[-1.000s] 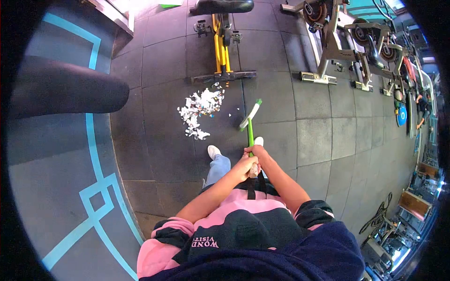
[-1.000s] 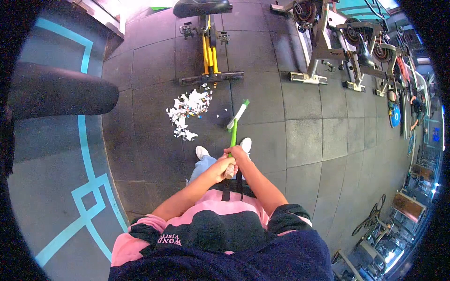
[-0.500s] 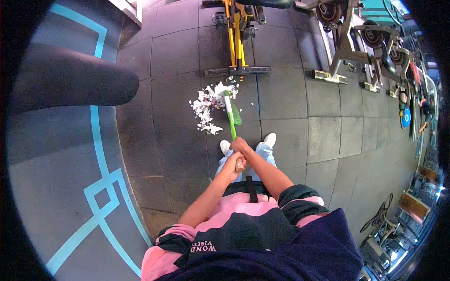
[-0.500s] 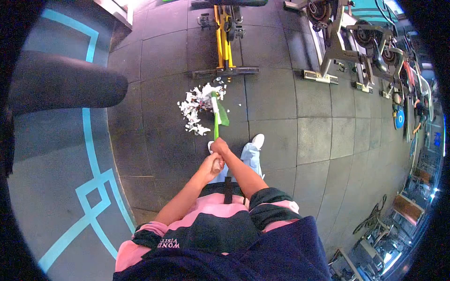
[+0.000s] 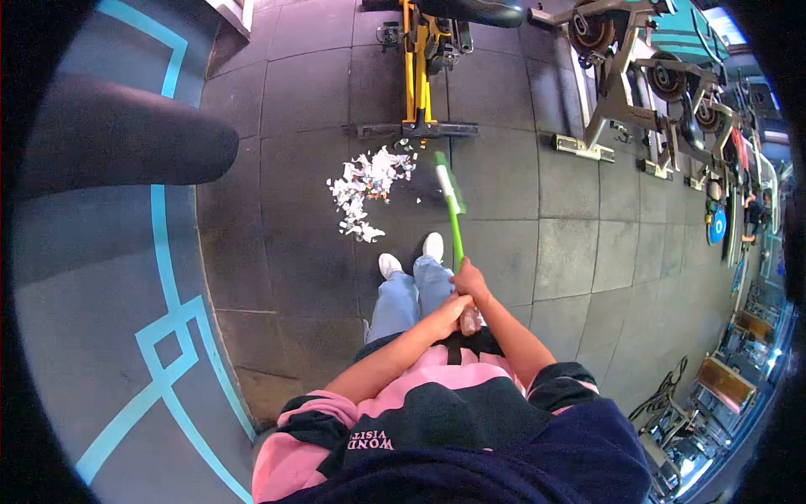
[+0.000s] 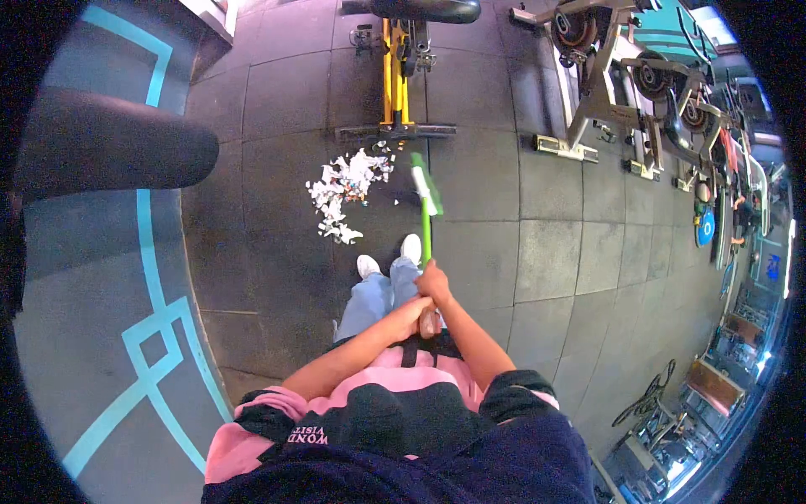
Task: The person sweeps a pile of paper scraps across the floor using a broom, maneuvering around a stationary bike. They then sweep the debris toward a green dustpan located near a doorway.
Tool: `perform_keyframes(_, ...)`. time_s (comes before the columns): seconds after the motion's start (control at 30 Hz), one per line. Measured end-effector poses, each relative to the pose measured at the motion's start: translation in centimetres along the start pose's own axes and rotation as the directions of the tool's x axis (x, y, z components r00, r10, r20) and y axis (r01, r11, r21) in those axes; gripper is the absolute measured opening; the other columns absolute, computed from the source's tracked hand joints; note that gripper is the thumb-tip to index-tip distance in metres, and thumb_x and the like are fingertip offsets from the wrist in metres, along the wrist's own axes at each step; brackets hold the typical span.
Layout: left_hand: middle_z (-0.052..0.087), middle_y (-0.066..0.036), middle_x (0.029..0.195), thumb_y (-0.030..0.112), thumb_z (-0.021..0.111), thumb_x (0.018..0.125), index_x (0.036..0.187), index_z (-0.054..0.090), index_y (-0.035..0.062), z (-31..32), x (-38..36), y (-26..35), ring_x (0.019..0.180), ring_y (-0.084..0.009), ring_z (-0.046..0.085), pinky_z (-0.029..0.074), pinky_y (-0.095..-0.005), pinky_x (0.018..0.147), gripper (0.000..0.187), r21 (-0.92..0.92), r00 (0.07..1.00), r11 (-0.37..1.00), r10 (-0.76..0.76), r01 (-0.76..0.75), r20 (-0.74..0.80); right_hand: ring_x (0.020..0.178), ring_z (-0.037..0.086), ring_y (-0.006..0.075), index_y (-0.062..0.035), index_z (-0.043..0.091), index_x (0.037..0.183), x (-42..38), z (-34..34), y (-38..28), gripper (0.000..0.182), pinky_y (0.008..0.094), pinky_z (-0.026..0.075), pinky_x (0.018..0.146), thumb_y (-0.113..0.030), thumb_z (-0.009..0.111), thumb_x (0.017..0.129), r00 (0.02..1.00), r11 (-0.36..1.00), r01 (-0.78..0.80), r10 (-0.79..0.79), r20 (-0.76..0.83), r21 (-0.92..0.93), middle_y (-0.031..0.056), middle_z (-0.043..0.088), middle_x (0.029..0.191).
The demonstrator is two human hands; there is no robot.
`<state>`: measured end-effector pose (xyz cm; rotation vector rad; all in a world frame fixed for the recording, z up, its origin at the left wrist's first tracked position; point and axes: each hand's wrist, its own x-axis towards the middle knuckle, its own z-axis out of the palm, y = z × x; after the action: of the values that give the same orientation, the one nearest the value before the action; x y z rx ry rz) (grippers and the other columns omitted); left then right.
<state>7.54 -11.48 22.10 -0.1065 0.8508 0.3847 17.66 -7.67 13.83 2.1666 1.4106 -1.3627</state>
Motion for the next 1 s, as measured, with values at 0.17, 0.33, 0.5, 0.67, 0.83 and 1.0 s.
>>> perform_keyframes(0.17, 0.044, -0.002, 0.064, 0.018, 0.048, 0.077, 0.087, 0.042, 0.0094, -1.2, 5.3, 1.7, 0.049, -0.0108, 0.047, 0.042, -0.0238, 0.038, 0.015, -0.047, 0.967, 0.987, 0.142, -0.155, -0.211, 0.087, 0.057, 0.0349, 0.0032, 0.051, 0.095, 7.6, 1.2, 0.1, 0.048, 0.0401, 0.046, 0.074, -0.024, 0.068, 0.059, 0.996, 0.997, -0.052, 0.048, 0.069, 0.059, 0.023, 0.058, 0.09)
perform_keyframes(0.33, 0.045, -0.002, 0.063, 0.018, 0.048, 0.077, 0.084, 0.042, 0.0098, -3.7, 3.9, 2.8, 0.048, -0.0116, 0.046, 0.042, -0.0243, 0.04, 0.012, -0.254, 0.964, 0.963, 0.022, -0.092, -0.265, 0.086, 0.056, 0.0375, 0.0038, 0.052, 0.09, 6.8, 3.1, -3.6, 0.031, 0.0412, 0.046, 0.074, -0.019, 0.05, 0.069, 0.996, 0.997, 0.069, -0.072, 0.056, 0.041, 0.0263, 0.057, 0.087)
perform_keyframes(0.5, 0.049, -0.006, 0.069, 0.017, 0.046, 0.079, 0.085, 0.044, 0.0057, -0.7, -1.1, 3.4, 0.058, -0.0159, 0.051, 0.047, -0.0295, 0.053, 0.013, -0.191, 0.982, 0.975, 0.085, -0.116, -0.167, 0.081, 0.056, 0.0391, 0.0027, 0.052, 0.088, 4.3, 3.2, -3.6, 0.028, 0.044, 0.044, 0.073, -0.016, 0.05, 0.068, 0.984, 0.986, 0.168, -0.169, 0.063, 0.022, 0.0254, 0.058, 0.083)
perform_keyframes(0.67, 0.052, -0.01, 0.08, 0.015, 0.044, 0.077, 0.103, 0.038, 0.0081, -0.5, -2.3, 1.8, 0.068, -0.0232, 0.056, 0.05, -0.039, 0.059, 0.028, -0.042, 0.99, 0.994, -0.099, 0.103, 0.103, 0.079, 0.056, 0.0402, 0.0027, 0.047, 0.095, -2.6, -0.7, -3.9, 0.031, 0.0452, 0.045, 0.069, -0.013, 0.05, 0.068, 0.971, 0.973, 0.229, -0.231, 0.055, 0.026, 0.0253, 0.057, 0.082)
perform_keyframes(0.83, 0.053, -0.008, 0.084, 0.025, 0.043, 0.08, 0.105, 0.039, 0.0124, -1.1, -0.3, 2.6, 0.07, -0.0238, 0.057, 0.05, -0.0404, 0.061, 0.028, -0.015, 0.98, 0.986, -0.166, 0.168, 0.112, 0.073, 0.058, 0.0385, 0.0029, 0.042, 0.097, -0.4, -1.5, -3.1, 0.032, 0.0439, 0.047, 0.066, -0.012, 0.049, 0.068, 0.987, 0.98, 0.117, -0.132, -0.089, -0.16, 0.0258, 0.058, 0.077)
perform_keyframes(1.0, 0.054, -0.006, 0.081, 0.026, 0.042, 0.083, 0.102, 0.043, 0.0117, -1.7, 4.0, 7.2, 0.067, -0.0198, 0.058, 0.051, -0.0376, 0.061, 0.023, 0.07, 0.999, 0.997, 0.026, -0.029, 0.036, 0.082, 0.059, 0.0346, 0.0029, 0.05, 0.092, 7.6, -3.7, -4.9, 0.026, 0.0418, 0.047, 0.07, -0.012, 0.049, 0.07, 0.979, 0.984, -0.005, -0.031, -0.2, -0.179, 0.0231, 0.059, 0.085)
